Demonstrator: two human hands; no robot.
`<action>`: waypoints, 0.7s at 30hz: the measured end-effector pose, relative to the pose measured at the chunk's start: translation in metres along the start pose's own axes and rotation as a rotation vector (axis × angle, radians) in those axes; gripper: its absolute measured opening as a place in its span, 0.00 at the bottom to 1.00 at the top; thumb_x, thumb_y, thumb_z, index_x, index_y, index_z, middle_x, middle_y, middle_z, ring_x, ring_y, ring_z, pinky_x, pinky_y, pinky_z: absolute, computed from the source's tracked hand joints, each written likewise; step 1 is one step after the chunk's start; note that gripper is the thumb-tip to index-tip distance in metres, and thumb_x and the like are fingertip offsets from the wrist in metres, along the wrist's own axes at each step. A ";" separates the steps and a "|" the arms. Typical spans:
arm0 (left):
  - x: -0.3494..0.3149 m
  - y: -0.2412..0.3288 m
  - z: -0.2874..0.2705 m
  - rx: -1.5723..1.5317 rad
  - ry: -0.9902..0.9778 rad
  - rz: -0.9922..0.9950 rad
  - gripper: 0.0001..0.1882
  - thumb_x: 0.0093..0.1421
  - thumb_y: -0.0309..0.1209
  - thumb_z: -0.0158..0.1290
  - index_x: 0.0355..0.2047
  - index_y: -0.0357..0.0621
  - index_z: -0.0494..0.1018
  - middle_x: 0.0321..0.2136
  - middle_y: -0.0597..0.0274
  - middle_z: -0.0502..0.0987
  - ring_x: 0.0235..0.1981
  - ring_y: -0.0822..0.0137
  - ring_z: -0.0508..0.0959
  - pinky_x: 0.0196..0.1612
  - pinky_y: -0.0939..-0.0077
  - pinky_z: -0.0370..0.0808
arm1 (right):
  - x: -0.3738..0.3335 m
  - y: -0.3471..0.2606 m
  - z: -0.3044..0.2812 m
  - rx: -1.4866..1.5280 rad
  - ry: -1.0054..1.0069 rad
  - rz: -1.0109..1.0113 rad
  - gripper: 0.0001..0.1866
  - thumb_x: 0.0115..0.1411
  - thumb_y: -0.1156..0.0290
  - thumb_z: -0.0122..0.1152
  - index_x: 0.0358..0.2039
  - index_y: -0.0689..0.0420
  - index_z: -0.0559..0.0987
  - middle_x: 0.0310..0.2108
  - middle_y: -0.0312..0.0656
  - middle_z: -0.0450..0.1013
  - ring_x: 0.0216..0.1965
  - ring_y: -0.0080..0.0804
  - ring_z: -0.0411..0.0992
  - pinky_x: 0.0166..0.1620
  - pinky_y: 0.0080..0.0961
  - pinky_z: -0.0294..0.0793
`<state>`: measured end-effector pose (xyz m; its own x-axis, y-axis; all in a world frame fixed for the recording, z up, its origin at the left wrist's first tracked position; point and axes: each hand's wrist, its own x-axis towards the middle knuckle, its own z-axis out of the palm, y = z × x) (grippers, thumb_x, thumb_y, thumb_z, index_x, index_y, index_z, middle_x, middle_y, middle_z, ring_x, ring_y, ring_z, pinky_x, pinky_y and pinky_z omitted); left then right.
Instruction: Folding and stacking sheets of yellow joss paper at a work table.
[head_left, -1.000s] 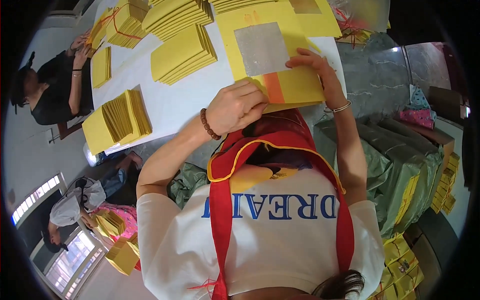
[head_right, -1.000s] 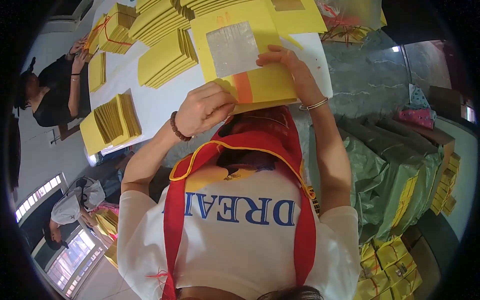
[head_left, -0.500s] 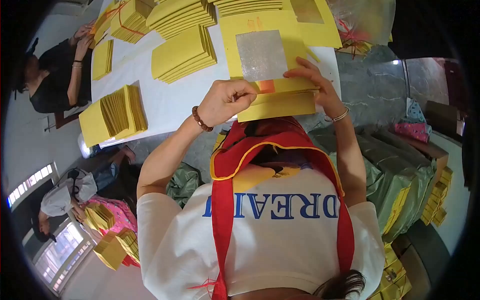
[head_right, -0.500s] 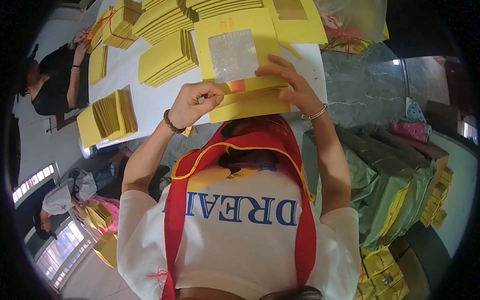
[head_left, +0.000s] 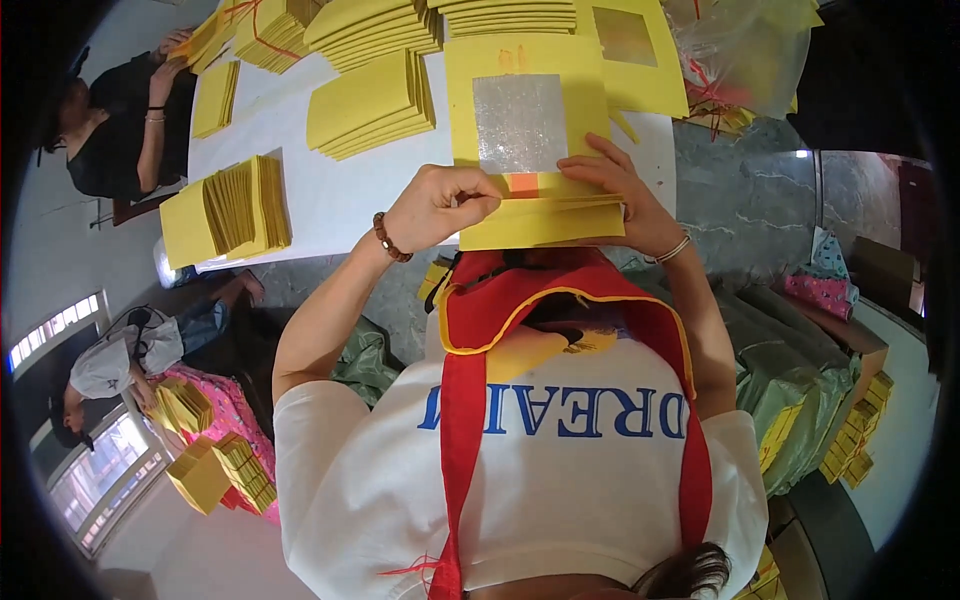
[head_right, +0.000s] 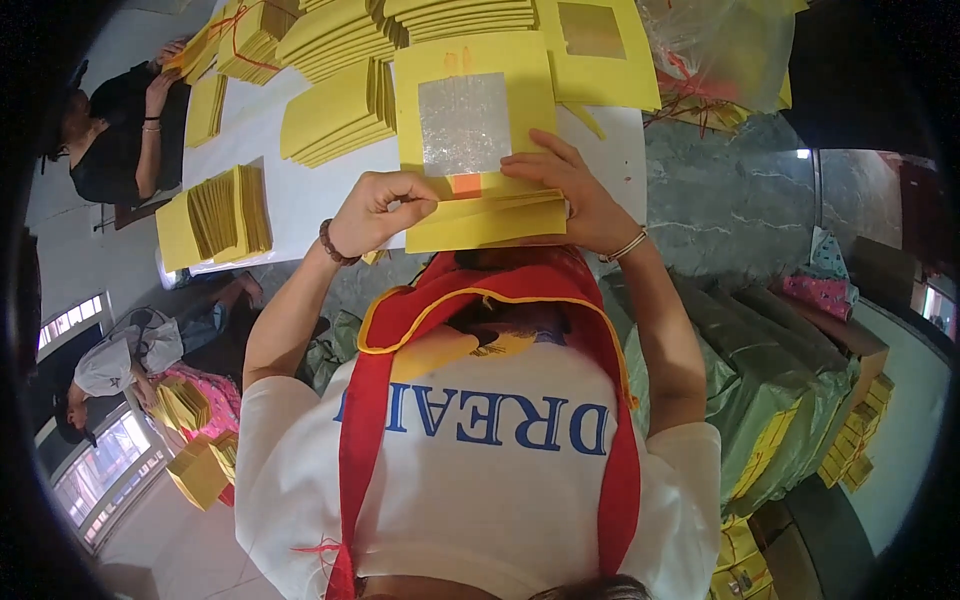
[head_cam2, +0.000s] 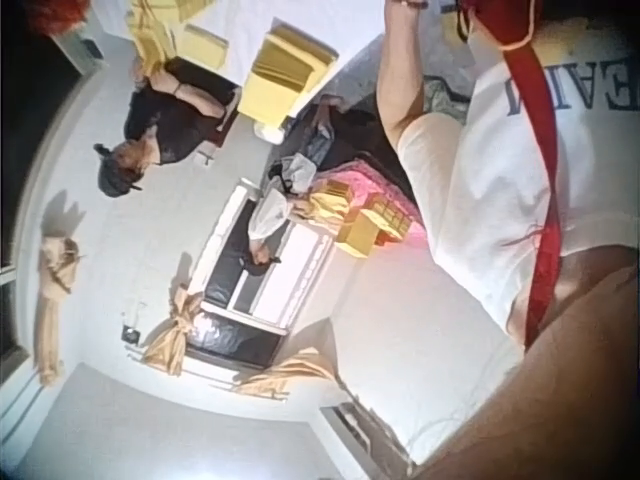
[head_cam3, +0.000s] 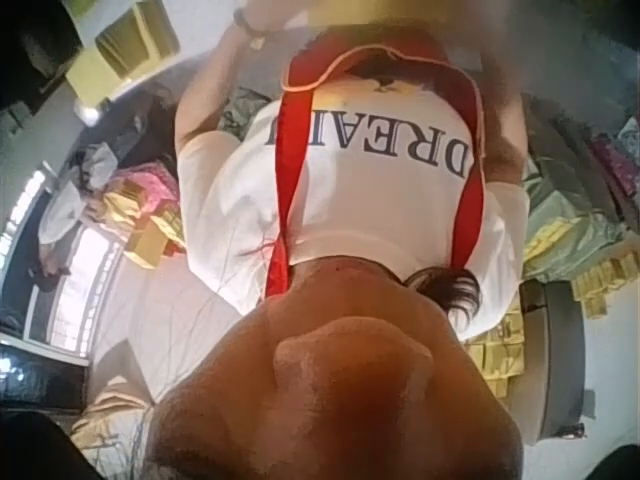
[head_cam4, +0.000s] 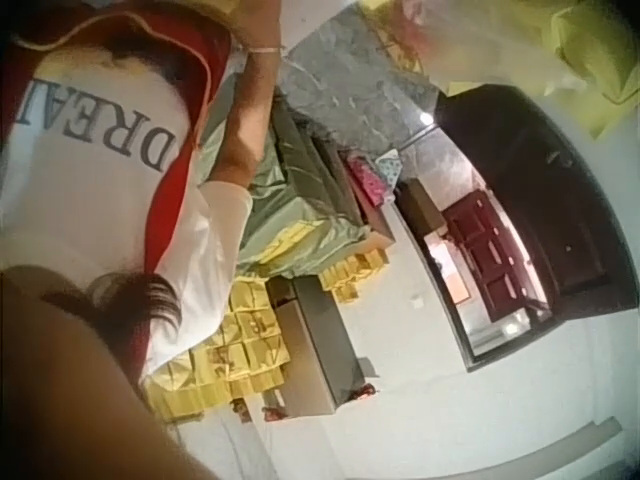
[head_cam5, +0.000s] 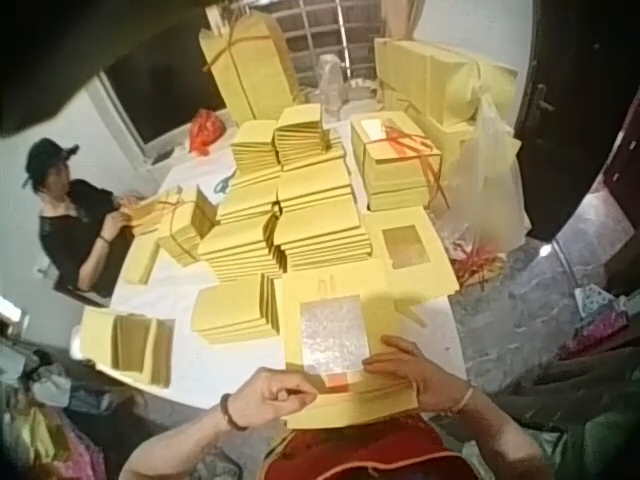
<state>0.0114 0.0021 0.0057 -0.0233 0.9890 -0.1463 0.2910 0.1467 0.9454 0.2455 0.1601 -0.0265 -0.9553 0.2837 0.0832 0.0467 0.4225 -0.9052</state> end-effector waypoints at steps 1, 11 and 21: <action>-0.001 -0.001 0.000 0.021 -0.006 0.009 0.05 0.55 0.26 0.52 0.28 0.36 0.74 0.19 0.66 0.73 0.20 0.80 0.68 0.24 0.83 0.66 | 0.000 0.000 0.000 0.004 -0.004 0.003 0.39 0.38 0.66 0.72 0.54 0.51 0.70 0.57 0.35 0.64 0.66 0.42 0.42 0.65 0.38 0.45; -0.010 0.012 0.025 0.568 0.100 0.558 0.15 0.50 0.28 0.56 0.40 0.44 0.72 0.31 0.58 0.72 0.32 0.58 0.71 0.35 0.69 0.71 | 0.000 -0.001 0.002 0.126 0.054 0.017 0.32 0.42 0.72 0.69 0.52 0.51 0.72 0.55 0.35 0.66 0.65 0.42 0.44 0.64 0.37 0.47; -0.009 0.012 0.019 0.723 -0.047 0.619 0.20 0.49 0.32 0.57 0.45 0.50 0.72 0.37 0.61 0.68 0.36 0.61 0.69 0.39 0.71 0.70 | -0.001 0.005 0.004 0.115 0.069 0.025 0.30 0.45 0.70 0.61 0.52 0.53 0.71 0.55 0.34 0.66 0.66 0.40 0.43 0.66 0.37 0.42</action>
<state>0.0331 -0.0052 0.0125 0.3675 0.8826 0.2932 0.7602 -0.4667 0.4521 0.2454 0.1584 -0.0325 -0.9318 0.3529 0.0851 0.0324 0.3142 -0.9488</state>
